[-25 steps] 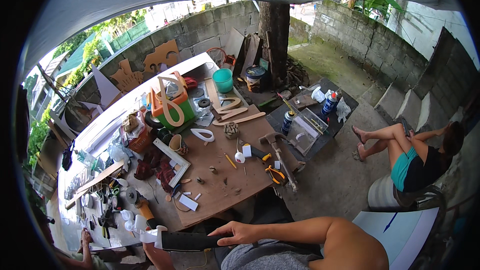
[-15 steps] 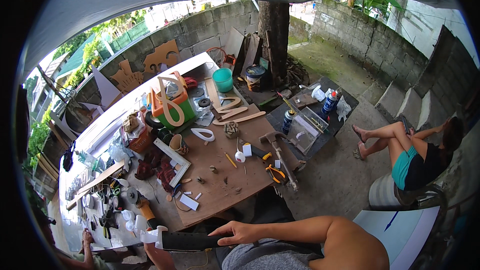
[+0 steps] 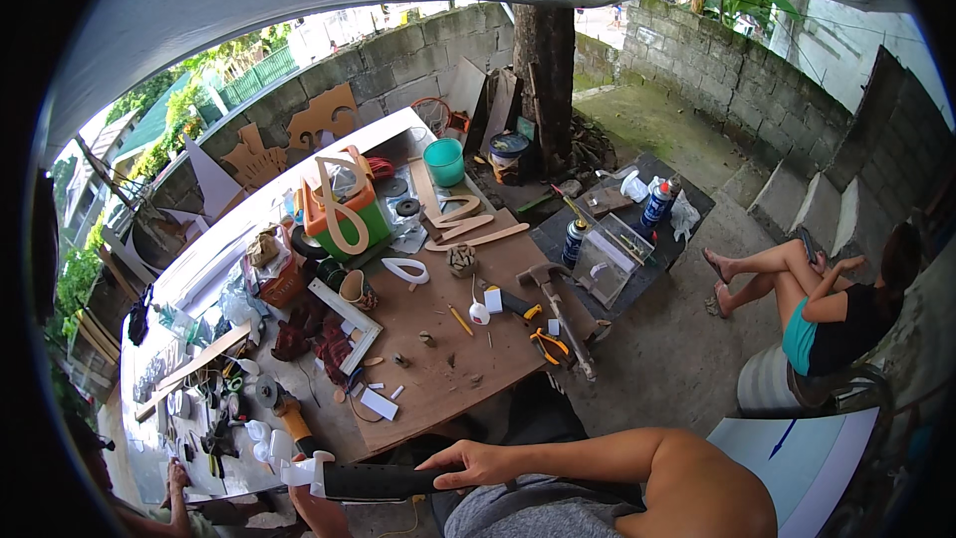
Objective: The recorder is bending and assembling a white plastic crown-shaped component for a sign using a heat gun and small metal parts.
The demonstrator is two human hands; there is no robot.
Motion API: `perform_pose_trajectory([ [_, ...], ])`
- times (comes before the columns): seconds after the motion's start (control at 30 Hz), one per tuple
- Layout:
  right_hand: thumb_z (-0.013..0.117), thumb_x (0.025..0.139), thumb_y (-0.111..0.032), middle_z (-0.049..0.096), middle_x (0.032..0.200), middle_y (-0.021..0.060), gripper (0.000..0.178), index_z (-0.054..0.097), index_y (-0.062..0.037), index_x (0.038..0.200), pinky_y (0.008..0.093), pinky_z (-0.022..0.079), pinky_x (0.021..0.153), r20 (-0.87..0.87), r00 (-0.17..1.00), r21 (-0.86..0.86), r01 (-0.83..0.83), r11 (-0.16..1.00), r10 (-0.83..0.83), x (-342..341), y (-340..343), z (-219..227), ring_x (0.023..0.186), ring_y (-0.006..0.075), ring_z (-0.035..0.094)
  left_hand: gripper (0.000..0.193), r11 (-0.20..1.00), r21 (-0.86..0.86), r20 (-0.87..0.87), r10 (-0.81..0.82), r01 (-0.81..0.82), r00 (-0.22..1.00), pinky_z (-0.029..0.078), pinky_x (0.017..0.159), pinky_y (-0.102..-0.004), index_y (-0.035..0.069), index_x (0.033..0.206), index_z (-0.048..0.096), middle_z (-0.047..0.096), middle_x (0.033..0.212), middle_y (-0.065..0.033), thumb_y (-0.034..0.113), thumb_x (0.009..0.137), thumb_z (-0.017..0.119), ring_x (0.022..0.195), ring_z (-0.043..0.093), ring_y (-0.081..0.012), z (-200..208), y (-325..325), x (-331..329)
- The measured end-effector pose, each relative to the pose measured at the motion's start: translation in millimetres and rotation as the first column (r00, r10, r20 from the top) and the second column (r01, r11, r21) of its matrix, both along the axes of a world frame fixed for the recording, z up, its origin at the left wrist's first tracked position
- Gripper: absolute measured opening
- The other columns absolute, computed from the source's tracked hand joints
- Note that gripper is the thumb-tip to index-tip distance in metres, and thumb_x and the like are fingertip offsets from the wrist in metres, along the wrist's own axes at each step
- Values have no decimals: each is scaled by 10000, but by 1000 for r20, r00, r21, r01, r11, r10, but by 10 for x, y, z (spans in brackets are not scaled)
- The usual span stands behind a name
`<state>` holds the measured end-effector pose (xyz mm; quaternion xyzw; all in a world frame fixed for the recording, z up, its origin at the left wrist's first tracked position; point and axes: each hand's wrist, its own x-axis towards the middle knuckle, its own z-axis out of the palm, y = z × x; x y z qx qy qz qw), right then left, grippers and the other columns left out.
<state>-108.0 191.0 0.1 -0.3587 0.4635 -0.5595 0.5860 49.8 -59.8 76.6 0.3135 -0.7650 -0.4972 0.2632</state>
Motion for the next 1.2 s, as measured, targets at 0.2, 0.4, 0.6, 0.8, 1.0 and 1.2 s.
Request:
perform_pose_trajectory([
  [0.2,640,1009,-398,628,1316,115,568,537,-57,1451,314,493,959,-29,1000,-26,6,1000,-7,19,-25,-21,1144,167,589,513,995,-93,-40,40,-43,998,487,960,-374,-93,1395,527,585,1376,-205,92,941,678,1129,591,-248,209,188,-56],
  [0.4,642,1008,-396,631,1321,110,565,542,-55,1446,315,488,965,-1,1000,-9,2,1000,-2,24,-25,-12,1157,165,581,535,996,-83,-76,-1,-5,997,485,968,-366,-89,1417,507,552,1412,-199,67,931,668,1174,565,-255,234,155,-95],
  [0.6,669,973,-473,633,1082,31,653,545,-36,1442,237,488,757,-34,994,-116,98,988,-103,54,-16,-45,844,81,563,569,963,260,-41,83,-70,996,518,888,-324,-85,1445,472,593,1344,-182,36,924,666,1026,623,-215,32,-4,1],
  [0.8,670,972,-472,640,1104,43,653,545,-36,1442,242,496,770,-34,993,-117,105,988,-109,67,-12,-61,869,90,570,577,960,275,-85,76,-50,994,521,873,-320,-84,1450,465,599,1329,-180,32,923,667,996,626,-205,42,-6,5],
  [1.0,671,971,-475,643,1100,40,653,544,-42,1443,244,497,780,-38,995,-105,89,991,-93,49,-4,-48,881,86,565,585,957,290,-129,63,-23,990,524,859,-315,-84,1455,458,605,1315,-177,29,921,669,966,629,-195,32,-11,-8],
  [1.2,664,970,-491,646,1107,51,666,541,-43,1446,247,503,783,-36,997,-83,70,994,-73,53,2,-45,888,93,578,593,954,301,-172,55,-1,984,526,845,-310,-83,1460,451,611,1300,-175,25,919,670,935,632,-184,37,-8,-21],
])
